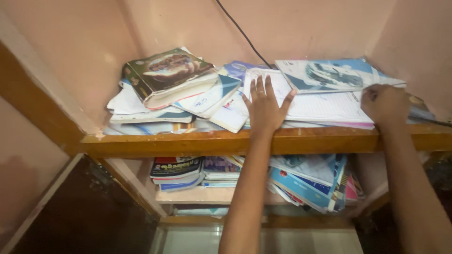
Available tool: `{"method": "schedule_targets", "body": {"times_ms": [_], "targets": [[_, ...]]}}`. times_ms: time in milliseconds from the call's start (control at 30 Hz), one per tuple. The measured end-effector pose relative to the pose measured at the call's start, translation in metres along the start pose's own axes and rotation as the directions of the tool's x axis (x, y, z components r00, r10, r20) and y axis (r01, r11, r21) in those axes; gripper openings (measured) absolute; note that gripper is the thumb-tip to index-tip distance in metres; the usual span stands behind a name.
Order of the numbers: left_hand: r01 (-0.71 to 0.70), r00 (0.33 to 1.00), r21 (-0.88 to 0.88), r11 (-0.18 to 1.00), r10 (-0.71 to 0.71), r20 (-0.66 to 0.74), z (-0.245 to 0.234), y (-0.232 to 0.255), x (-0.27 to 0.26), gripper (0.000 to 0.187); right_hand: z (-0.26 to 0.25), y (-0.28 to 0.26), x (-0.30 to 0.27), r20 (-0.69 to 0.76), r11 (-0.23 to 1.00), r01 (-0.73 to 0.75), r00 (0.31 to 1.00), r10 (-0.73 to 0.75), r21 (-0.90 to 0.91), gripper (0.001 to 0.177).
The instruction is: The person organizes books and papers on a two-level wooden shelf by moving items between the upper and lower shelves and straightening them by hand.
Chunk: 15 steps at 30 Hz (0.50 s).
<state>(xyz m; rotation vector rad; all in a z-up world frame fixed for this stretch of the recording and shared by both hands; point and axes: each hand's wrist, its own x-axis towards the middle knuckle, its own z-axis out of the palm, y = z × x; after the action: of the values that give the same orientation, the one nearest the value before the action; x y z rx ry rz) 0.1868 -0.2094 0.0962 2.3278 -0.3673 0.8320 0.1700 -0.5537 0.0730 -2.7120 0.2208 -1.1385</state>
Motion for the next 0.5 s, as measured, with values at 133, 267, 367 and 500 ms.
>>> {"method": "schedule_targets", "body": {"times_ms": [133,267,367,500], "targets": [[-0.131,0.991,0.147,0.98,0.13,0.023,-0.013,0.007,-0.013,0.093,-0.024,-0.026,-0.022,-0.295,0.985,0.155,0.94,-0.17,-0.076,0.021],[-0.199,0.976,0.205,0.958,0.176,0.129,-0.031,0.011,-0.048,0.082,-0.021,-0.052,-0.094,-0.398,0.982,0.186,0.903,-0.161,0.026,0.02],[-0.319,0.948,0.255,0.913,0.303,0.103,-0.038,-0.01,-0.11,0.076,0.001,-0.08,-0.19,-0.552,0.949,0.305,0.779,-0.299,-0.083,0.018],[-0.354,0.914,0.09,0.931,0.323,0.246,-0.044,-0.073,-0.238,0.069,0.044,-0.115,-0.286,-0.176,0.92,0.255,0.962,-0.21,0.297,0.025]]}}
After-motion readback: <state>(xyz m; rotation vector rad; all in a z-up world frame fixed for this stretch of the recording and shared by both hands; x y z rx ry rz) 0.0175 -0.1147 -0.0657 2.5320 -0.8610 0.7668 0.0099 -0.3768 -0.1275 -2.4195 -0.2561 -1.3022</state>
